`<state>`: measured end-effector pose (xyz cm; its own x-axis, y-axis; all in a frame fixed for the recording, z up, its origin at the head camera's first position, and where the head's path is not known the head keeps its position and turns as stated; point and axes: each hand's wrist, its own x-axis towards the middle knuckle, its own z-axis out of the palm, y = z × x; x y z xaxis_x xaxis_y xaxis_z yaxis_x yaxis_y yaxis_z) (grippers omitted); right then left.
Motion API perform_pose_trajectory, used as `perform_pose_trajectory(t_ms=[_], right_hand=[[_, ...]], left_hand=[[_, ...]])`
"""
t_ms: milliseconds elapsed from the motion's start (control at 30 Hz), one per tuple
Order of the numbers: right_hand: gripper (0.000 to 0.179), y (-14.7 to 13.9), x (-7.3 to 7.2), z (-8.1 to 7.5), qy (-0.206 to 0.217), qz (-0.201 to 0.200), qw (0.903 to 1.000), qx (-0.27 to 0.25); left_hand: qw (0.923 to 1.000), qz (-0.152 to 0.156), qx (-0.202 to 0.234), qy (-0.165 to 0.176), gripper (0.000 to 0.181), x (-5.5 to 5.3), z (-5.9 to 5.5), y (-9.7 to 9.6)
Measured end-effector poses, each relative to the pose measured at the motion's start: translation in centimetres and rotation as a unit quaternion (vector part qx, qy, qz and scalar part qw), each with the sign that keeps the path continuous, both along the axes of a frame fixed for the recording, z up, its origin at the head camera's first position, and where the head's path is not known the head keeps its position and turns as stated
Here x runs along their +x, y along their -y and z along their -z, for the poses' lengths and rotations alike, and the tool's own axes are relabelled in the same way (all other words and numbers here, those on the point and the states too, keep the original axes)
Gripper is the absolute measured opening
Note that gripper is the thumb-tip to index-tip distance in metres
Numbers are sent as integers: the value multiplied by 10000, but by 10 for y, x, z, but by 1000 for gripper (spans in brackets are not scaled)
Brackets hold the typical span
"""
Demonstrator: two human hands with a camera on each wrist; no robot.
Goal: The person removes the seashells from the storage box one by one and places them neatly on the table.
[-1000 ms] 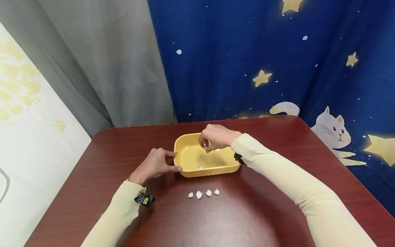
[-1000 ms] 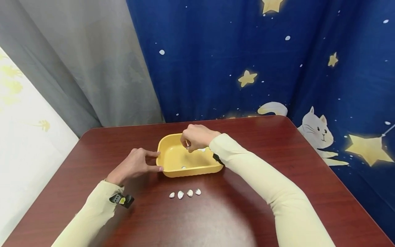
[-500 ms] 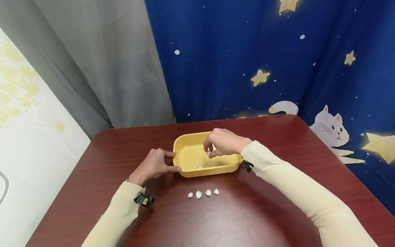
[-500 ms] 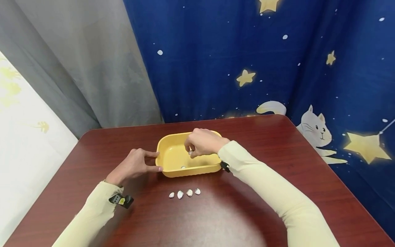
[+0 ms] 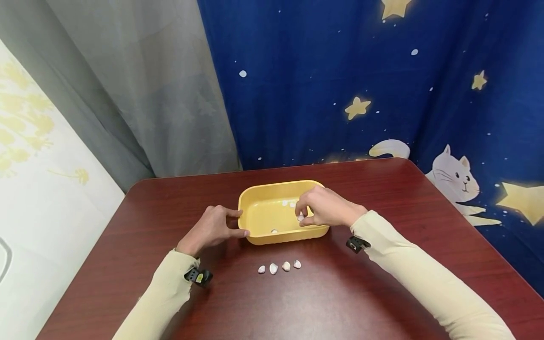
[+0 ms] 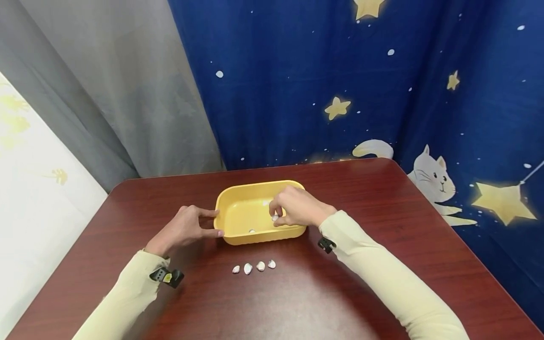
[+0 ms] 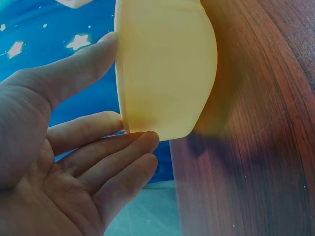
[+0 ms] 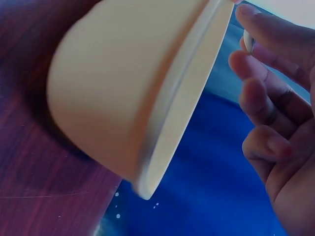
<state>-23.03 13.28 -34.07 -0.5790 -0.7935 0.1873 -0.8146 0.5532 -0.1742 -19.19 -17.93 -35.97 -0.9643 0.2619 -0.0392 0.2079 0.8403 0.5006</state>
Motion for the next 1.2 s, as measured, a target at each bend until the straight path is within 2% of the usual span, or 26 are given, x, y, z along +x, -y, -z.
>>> perform_pose_trajectory(t_ms=[333, 633, 900, 1200], right_hand=[[8, -18, 24, 4, -258, -114, 9993, -264], [13, -20, 46, 18, 85, -270, 9993, -251], [17, -13, 53, 41, 392, -510, 9979, -28], [21, -10, 53, 59, 818, -275, 9957, 347]], left_hand=[[10000, -25, 83, 37, 70, 0, 0, 1], [10000, -48, 61, 56, 69, 1, 0, 0], [9999, -88, 13, 63, 68, 1, 1, -1], [9999, -119, 41, 94, 68, 1, 2, -2]])
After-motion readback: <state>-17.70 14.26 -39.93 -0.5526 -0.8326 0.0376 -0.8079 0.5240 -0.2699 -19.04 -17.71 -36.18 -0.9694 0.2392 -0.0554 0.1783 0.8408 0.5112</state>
